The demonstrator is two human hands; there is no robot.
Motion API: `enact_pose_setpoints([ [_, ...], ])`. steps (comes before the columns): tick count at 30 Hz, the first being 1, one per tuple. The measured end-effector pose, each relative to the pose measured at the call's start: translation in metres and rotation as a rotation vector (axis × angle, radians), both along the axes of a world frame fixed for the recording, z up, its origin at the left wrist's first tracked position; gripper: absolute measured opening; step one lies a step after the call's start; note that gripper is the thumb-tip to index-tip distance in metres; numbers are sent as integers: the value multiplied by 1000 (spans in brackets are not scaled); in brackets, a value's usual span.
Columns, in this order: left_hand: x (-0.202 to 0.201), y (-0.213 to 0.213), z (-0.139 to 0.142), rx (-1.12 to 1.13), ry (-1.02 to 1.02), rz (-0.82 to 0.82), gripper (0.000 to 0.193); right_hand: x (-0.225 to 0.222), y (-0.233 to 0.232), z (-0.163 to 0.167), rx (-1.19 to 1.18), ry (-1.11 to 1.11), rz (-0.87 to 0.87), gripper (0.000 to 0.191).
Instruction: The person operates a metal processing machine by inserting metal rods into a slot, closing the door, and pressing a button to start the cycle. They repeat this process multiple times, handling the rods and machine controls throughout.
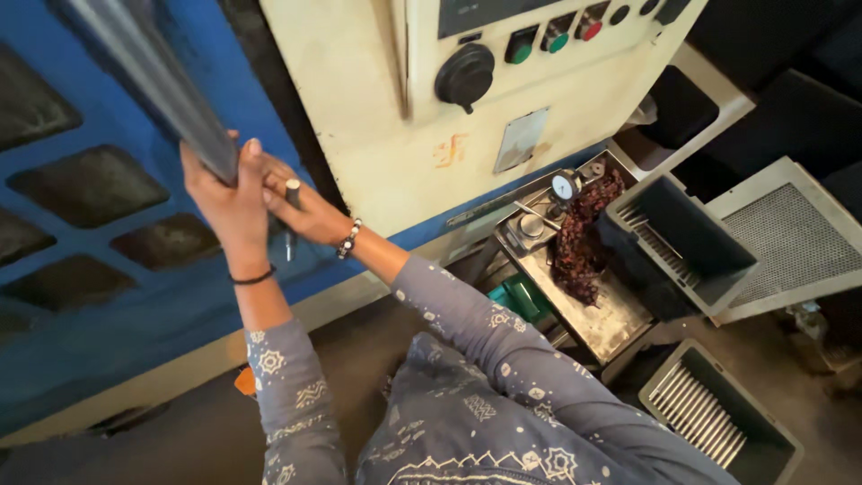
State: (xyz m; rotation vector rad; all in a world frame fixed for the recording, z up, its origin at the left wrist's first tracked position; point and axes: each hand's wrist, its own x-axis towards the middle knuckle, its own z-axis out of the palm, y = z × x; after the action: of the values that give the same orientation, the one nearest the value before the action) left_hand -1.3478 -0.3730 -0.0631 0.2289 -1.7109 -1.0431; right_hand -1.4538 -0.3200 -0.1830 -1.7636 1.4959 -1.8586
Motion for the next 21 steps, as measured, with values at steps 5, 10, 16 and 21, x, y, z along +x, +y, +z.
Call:
enact_pose_setpoints([
  [5, -1, 4, 1, 30, -25, 31, 30, -3, 8, 8, 16, 66, 43, 52],
  [10, -1, 7, 2, 48, -22, 52, 27, -7, 13, 18, 53, 128, 82, 52],
  [16, -2, 9, 2, 88, -10, 64, 29, -10, 16, 30, 17, 199, 88, 54],
  [21, -1, 11, 1, 4, -18, 107, 31, -14, 18, 45, -7, 213, 142, 51],
])
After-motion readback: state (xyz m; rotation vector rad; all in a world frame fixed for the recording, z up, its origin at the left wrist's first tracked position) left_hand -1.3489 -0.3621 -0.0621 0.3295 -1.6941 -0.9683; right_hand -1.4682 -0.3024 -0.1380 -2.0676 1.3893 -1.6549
